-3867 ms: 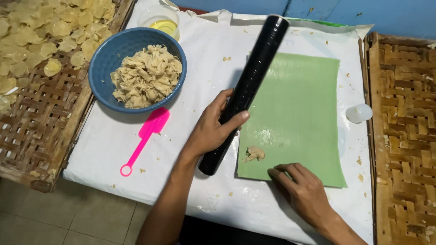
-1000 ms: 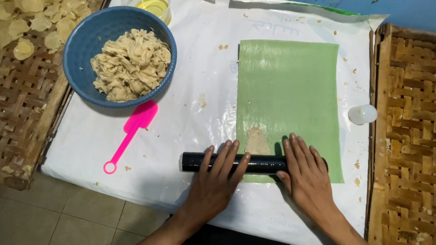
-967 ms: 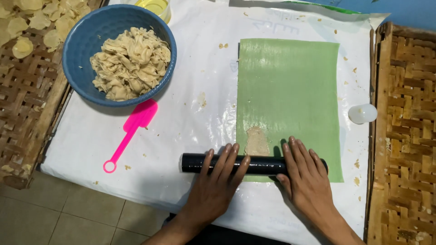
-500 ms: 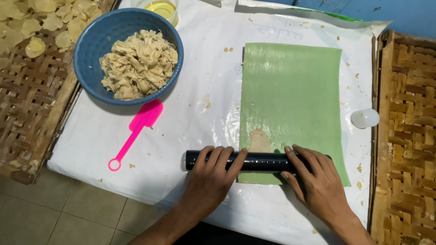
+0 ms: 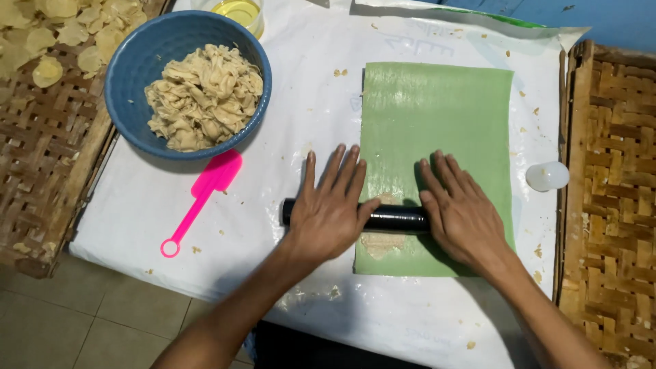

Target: Flattening pieces of dough using a rolling tool on a mat to prepare crackers.

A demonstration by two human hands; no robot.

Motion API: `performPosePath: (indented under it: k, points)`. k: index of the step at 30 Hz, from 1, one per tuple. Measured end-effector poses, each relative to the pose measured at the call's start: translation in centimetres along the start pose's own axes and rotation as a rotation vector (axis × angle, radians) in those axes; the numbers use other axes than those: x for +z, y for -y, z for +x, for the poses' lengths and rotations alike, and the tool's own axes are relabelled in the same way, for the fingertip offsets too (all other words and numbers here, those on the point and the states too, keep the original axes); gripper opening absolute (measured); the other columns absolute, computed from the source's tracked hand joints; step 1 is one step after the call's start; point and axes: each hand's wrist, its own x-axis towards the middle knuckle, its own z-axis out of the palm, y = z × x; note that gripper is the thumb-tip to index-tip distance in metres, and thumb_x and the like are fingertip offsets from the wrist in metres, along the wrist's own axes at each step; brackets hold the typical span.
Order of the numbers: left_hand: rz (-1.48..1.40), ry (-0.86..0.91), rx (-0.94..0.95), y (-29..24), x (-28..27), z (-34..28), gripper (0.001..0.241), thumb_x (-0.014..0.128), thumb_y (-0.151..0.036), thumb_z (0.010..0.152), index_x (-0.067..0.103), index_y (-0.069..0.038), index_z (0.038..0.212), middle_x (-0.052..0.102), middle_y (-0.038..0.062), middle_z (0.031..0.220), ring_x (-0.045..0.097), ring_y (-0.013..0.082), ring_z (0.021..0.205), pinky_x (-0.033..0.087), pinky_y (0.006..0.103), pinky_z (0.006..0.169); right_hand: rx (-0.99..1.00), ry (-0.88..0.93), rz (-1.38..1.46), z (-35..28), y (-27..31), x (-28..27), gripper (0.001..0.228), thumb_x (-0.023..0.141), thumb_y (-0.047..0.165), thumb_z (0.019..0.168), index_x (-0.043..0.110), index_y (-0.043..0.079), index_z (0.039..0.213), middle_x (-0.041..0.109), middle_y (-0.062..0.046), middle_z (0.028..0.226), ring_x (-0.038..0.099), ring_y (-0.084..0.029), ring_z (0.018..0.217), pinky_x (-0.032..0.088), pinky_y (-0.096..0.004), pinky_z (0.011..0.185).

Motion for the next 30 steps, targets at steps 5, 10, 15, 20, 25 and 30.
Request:
performPosePath:
  k: [5,10,15,20,25,30]
  points:
    - [0.020,-0.194,0.062,0.5,0.2,-0.8,0.068,0.045,-0.051,0.104,0.050,0.004,0.144,0.039,0.028,0.154,0.032,0.0404,0.147,0.020,0.0615,0.119,0.069,-0.070,0.029,0.4,0.2,-0.1,0.058,0.033,0.035,0.109,0.041,0.004,0.156,0.033,-0.027,0.162,0.030,-0.040,0.150,0.026,-0.050,0.121]
    - [-0.099,0.132,0.067,0.4,-1.3,-2.8,0.068,0.062,-0.050,0.094,0.056,0.002,0.138,0.061,0.019,0.120,0.056,0.0327,0.115,0.042,0.0489,0.104,0.153,-0.025,0.067,1.1,-0.9,0.1,0.056,0.034,0.036,0.110,0.042,0.003,0.154,0.031,-0.029,0.161,0.027,-0.042,0.150,0.025,-0.051,0.118]
    - [-0.192,0.056,0.132,1.2,-3.3,-1.7,0.060,0.072,-0.044,0.092,0.062,0.004,0.127,0.066,0.014,0.097,0.061,0.0290,0.092,0.048,0.0452,0.086,0.197,-0.143,0.224,2.1,0.8,-2.5,0.049,0.039,0.030,0.110,0.051,0.002,0.148,0.044,-0.026,0.158,0.041,-0.042,0.145,0.038,-0.048,0.115]
    - [0.024,-0.081,0.241,-1.7,-3.7,-4.5,0.054,0.071,-0.036,0.094,0.063,0.007,0.128,0.067,0.014,0.096,0.062,0.0265,0.091,0.050,0.0441,0.084,0.073,-0.149,0.097,-2.0,1.8,-2.4,0.051,0.046,0.029,0.105,0.052,-0.001,0.147,0.047,-0.028,0.153,0.043,-0.043,0.143,0.037,-0.050,0.114]
    - [-0.100,-0.071,0.143,-2.0,-1.1,-5.2,0.059,0.069,-0.037,0.094,0.061,0.006,0.134,0.068,0.019,0.114,0.062,0.0314,0.109,0.047,0.0498,0.102,0.044,-0.147,-0.094,-3.6,1.3,0.5,0.055,0.050,0.034,0.101,0.053,0.000,0.145,0.049,-0.024,0.152,0.044,-0.039,0.144,0.037,-0.049,0.116]
    - [-0.072,-0.148,0.118,-3.6,-1.6,-7.1,0.072,0.063,-0.037,0.095,0.044,0.012,0.144,0.047,0.034,0.150,0.039,0.0448,0.144,0.026,0.0581,0.118,0.014,-0.169,-0.131,-5.6,2.2,1.1,0.070,0.053,0.035,0.096,0.041,-0.005,0.152,0.042,-0.024,0.156,0.040,-0.038,0.147,0.031,-0.052,0.120]
